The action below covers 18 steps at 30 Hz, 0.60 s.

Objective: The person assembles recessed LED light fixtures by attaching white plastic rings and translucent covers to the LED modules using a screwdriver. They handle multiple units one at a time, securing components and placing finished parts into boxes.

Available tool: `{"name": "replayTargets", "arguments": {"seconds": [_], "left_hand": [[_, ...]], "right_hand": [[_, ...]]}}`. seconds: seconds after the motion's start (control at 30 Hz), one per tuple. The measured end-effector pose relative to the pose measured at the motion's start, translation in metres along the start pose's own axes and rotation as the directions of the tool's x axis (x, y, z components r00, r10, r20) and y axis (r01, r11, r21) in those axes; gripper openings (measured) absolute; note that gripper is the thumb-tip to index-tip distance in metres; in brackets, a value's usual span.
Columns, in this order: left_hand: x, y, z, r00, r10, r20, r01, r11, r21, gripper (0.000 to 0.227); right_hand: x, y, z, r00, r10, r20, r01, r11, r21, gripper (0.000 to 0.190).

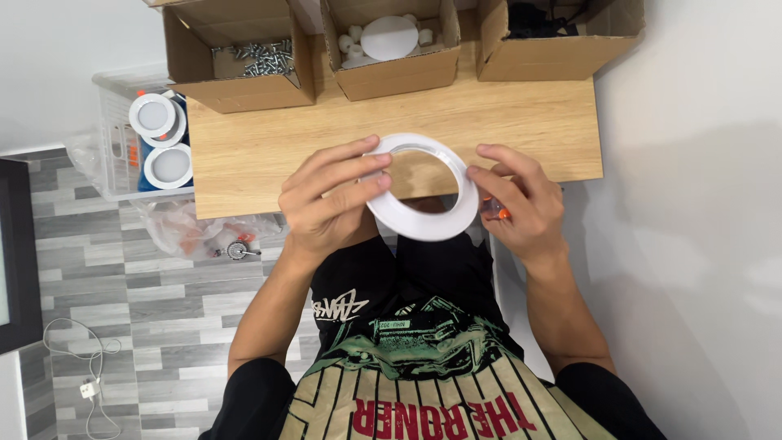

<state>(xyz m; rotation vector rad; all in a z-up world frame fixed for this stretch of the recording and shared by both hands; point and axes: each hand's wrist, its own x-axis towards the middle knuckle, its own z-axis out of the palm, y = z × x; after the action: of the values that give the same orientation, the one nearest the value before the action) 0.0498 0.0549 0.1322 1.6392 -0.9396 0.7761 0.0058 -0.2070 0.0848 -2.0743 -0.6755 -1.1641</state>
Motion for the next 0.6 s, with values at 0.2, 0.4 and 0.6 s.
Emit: {"name": "replayTargets", "arguments": {"seconds": [0.2, 0.4, 0.6], "left_hand": [[-0.013, -0.011, -0.008, 0.955, -0.269, -0.127, 0.265, 0.963, -0.049, 0.027], [-0.007, -0.025, -0.008, 0.839, -0.531, -0.12, 0.462, 0.811, -0.36, 0.034], [0.023, -0.037, -0.013, 0.906, -0.381, -0.184, 0.346, 0.918, -0.194, 0.019]], "right_hand": [[-0.001, 0.01, 0.014, 0.996, 0.025, 0.085, -0.013, 0.99, -0.137, 0.015], [-0.025, 0.035, 0.044, 0.956, 0.052, 0.289, 0.065, 0.923, -0.379, 0.022], [-0.007, 0.026, 0.064, 0.873, 0.081, 0.48, 0.073, 0.953, -0.294, 0.026]]}}
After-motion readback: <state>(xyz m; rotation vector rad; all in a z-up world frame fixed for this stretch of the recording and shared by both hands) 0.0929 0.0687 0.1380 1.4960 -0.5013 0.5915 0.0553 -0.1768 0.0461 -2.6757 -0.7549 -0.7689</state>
